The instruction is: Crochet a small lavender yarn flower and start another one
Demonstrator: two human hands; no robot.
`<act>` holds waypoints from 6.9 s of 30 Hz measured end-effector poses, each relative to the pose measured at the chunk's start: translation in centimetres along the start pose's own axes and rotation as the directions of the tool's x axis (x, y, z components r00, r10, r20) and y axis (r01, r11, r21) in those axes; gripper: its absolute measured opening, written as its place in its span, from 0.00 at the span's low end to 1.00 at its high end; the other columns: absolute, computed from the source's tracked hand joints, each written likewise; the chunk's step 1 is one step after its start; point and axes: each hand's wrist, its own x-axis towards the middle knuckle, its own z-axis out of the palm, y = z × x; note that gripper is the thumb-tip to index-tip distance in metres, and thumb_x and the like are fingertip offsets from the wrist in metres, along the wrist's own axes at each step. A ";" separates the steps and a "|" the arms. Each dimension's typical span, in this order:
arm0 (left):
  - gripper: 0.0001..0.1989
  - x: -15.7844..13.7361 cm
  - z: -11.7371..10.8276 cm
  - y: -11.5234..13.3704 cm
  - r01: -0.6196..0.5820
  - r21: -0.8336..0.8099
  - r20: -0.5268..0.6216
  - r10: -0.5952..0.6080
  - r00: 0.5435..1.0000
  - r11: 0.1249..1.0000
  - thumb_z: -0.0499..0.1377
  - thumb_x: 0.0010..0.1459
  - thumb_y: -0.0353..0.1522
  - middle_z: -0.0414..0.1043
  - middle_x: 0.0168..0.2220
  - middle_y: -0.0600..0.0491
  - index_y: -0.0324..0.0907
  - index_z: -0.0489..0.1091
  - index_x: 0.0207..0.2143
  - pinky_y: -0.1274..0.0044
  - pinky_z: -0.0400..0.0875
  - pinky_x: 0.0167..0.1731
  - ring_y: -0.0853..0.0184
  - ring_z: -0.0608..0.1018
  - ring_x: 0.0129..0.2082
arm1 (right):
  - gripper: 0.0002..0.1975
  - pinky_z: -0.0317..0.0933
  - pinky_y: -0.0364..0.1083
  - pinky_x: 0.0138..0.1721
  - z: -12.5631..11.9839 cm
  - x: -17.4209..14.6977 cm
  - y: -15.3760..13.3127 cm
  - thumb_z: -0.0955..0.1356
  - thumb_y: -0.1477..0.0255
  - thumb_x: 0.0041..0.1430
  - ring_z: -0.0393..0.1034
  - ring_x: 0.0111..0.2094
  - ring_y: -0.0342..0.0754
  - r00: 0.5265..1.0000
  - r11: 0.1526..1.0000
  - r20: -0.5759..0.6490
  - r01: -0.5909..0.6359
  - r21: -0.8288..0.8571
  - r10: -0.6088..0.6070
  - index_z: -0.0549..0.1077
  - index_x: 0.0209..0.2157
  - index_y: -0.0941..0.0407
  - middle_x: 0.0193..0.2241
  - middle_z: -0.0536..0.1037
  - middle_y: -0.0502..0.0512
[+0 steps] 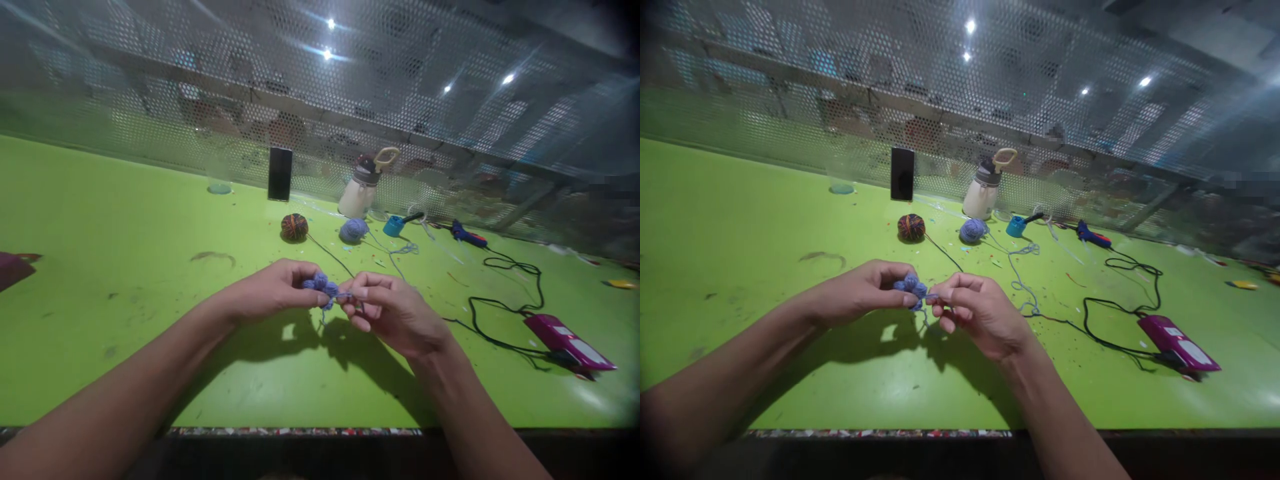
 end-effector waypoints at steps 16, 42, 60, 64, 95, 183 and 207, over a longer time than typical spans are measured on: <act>0.07 0.1 0.2 -0.4 -0.048 -0.034 -0.080 0.046 0.996 0.998 0.62 0.55 0.33 0.68 0.29 0.57 0.38 0.70 0.34 0.77 0.58 0.34 0.71 0.67 0.30 | 0.15 0.53 0.37 0.17 0.3 0.0 0.8 0.77 0.64 0.47 0.64 0.20 0.37 0.997 0.999 -0.067 0.034 -0.024 -0.035 0.74 0.32 0.59 0.24 0.75 0.51; 0.03 0.2 1.2 -1.0 -0.085 -0.408 0.000 0.092 0.996 0.909 0.67 0.47 0.26 0.73 0.27 0.56 0.38 0.76 0.28 0.77 0.62 0.38 0.72 0.71 0.29 | 0.08 0.53 0.36 0.18 0.7 -0.4 1.2 0.76 0.75 0.48 0.64 0.19 0.37 0.973 0.970 0.012 0.227 0.091 -0.229 0.73 0.25 0.59 0.24 0.77 0.51; 0.08 0.4 0.5 -1.6 -0.056 -0.187 -0.031 0.051 0.998 0.981 0.65 0.52 0.34 0.73 0.30 0.54 0.38 0.76 0.34 0.74 0.60 0.38 0.69 0.69 0.31 | 0.08 0.39 0.39 0.18 -0.2 0.3 1.3 0.75 0.72 0.47 0.49 0.16 0.35 0.945 0.962 -0.180 0.264 -0.074 -0.273 0.74 0.22 0.59 0.16 0.65 0.45; 0.08 0.4 0.6 -1.6 -0.067 -0.215 -0.055 0.057 0.997 0.974 0.66 0.51 0.34 0.71 0.28 0.55 0.39 0.75 0.32 0.75 0.60 0.35 0.70 0.68 0.29 | 0.07 0.39 0.39 0.18 0.0 0.3 1.4 0.75 0.73 0.46 0.48 0.17 0.35 0.903 0.943 -0.272 0.326 -0.071 -0.333 0.74 0.21 0.59 0.14 0.61 0.43; 0.07 0.6 0.7 -1.8 -0.077 -0.286 -0.114 0.046 0.992 0.955 0.68 0.48 0.32 0.70 0.26 0.55 0.38 0.75 0.28 0.75 0.60 0.35 0.70 0.69 0.28 | 0.04 0.56 0.38 0.19 -1.1 0.3 -0.3 0.72 0.71 0.52 0.60 0.20 0.38 0.835 0.894 -0.342 0.445 -0.042 -0.432 0.77 0.28 0.56 0.21 0.70 0.49; 0.07 1.6 3.3 -2.2 -0.260 -0.186 -0.485 0.142 0.863 0.947 0.65 0.47 0.24 0.70 0.22 0.57 0.38 0.69 0.24 0.76 0.62 0.28 0.71 0.70 0.24 | 0.06 0.46 0.36 0.16 0.0 1.1 3.1 0.75 0.73 0.44 0.40 0.15 0.33 0.990 0.977 -0.067 0.132 0.167 -0.122 0.76 0.25 0.60 0.12 0.57 0.39; 0.11 1.0 2.1 -1.8 -0.254 -0.425 -0.469 0.029 0.883 0.869 0.67 0.47 0.25 0.73 0.28 0.54 0.38 0.72 0.35 0.76 0.65 0.37 0.71 0.74 0.31 | 0.14 0.58 0.39 0.21 0.0 1.1 2.6 0.75 0.63 0.49 0.65 0.23 0.40 0.992 0.990 -0.013 0.127 0.064 -0.126 0.76 0.28 0.60 0.24 0.73 0.51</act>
